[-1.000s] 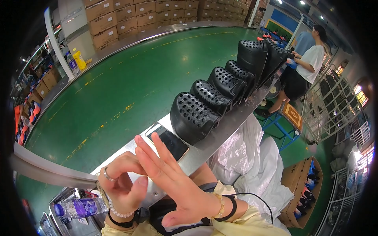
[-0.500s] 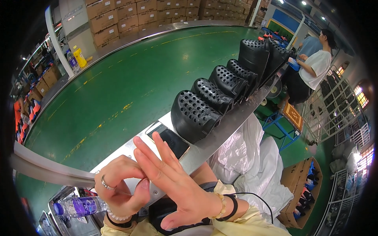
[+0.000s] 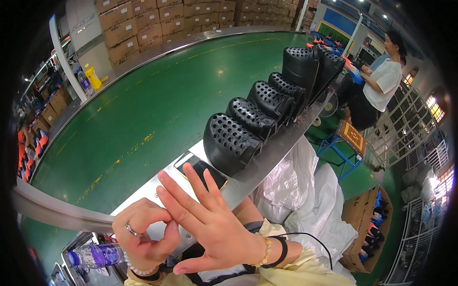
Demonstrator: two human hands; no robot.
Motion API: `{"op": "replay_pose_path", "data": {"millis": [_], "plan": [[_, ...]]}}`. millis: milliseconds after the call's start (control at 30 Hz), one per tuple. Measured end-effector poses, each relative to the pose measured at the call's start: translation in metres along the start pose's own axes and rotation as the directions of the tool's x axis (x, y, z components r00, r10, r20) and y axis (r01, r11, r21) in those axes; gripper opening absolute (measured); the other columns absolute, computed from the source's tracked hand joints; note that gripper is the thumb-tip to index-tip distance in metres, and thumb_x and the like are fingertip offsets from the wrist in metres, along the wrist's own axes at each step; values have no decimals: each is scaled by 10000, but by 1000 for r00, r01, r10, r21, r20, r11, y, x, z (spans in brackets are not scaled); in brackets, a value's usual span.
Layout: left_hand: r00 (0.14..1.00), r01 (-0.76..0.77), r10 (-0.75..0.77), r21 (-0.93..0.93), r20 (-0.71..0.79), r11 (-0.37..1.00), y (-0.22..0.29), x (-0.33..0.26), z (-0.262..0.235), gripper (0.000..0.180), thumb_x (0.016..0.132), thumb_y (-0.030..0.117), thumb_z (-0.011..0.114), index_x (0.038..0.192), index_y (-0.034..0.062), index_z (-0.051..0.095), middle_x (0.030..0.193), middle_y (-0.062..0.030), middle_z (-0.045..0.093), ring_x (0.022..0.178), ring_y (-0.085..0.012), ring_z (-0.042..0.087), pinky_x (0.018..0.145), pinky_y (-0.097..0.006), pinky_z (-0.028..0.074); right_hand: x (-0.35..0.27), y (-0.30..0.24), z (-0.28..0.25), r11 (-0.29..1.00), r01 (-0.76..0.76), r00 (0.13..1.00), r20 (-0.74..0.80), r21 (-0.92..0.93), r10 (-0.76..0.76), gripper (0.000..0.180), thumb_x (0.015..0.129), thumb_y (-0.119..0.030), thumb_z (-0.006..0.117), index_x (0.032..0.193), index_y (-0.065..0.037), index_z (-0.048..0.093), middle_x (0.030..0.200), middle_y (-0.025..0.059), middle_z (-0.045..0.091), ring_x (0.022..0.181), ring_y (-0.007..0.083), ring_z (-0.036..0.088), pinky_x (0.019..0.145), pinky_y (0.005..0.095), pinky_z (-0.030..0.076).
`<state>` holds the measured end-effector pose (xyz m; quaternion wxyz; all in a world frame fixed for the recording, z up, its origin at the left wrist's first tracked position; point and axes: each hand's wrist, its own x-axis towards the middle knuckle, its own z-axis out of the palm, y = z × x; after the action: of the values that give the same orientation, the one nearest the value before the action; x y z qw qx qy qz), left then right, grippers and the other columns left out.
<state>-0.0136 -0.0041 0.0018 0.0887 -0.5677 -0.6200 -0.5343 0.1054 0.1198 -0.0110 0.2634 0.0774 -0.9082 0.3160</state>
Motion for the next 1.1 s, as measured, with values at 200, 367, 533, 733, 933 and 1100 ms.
{"op": "replay_pose_path", "data": {"millis": [200,367,533,733,933,1100], "plan": [[994,21,-42,-195,-102,981,-7,-4,11,199,584,-55,650,762,17,596,617,-64,574,502,-193,548,457,-264,399,1,3,4,999,29,999,-44,15,-28,1000,791,-677,520,1427,61,291,1504,248,233,1385,505,121,1078,601,77],[978,173,-206,-440,-29,881,-15,-8,13,159,636,-64,627,787,-17,605,677,-90,615,590,-162,584,546,-261,433,2,11,14,996,73,992,-104,51,-67,1044,790,-728,458,1436,68,262,1508,258,212,1393,506,83,1080,597,65],[893,381,-428,-744,141,550,-12,-9,13,119,705,-68,611,823,-53,615,750,-94,645,706,-157,613,676,-279,477,2,17,15,981,94,992,-103,171,-77,1069,791,-762,416,1454,55,223,1512,273,178,1403,489,52,1086,585,60],[834,450,-443,-870,329,201,-14,-10,14,83,751,-53,623,834,-53,616,825,-96,656,773,-181,633,764,-305,508,7,13,17,867,77,996,-71,492,-48,1122,779,-805,372,1474,46,143,1524,267,130,1416,457,2,1093,575,20],[865,442,-422,-810,271,386,-9,-11,13,88,747,-44,638,832,-50,618,823,-95,662,783,-163,632,752,-284,489,7,13,15,835,99,995,-69,542,-74,1145,773,-814,361,1471,61,116,1521,259,144,1418,450,8,1098,567,-19],[911,362,-373,-774,176,519,-7,-8,13,119,717,-63,660,828,-43,623,780,-92,665,751,-156,630,729,-268,476,6,14,14,864,119,993,-71,489,-97,1120,784,-803,362,1466,62,156,1518,262,158,1413,463,31,1096,575,-6]]}}
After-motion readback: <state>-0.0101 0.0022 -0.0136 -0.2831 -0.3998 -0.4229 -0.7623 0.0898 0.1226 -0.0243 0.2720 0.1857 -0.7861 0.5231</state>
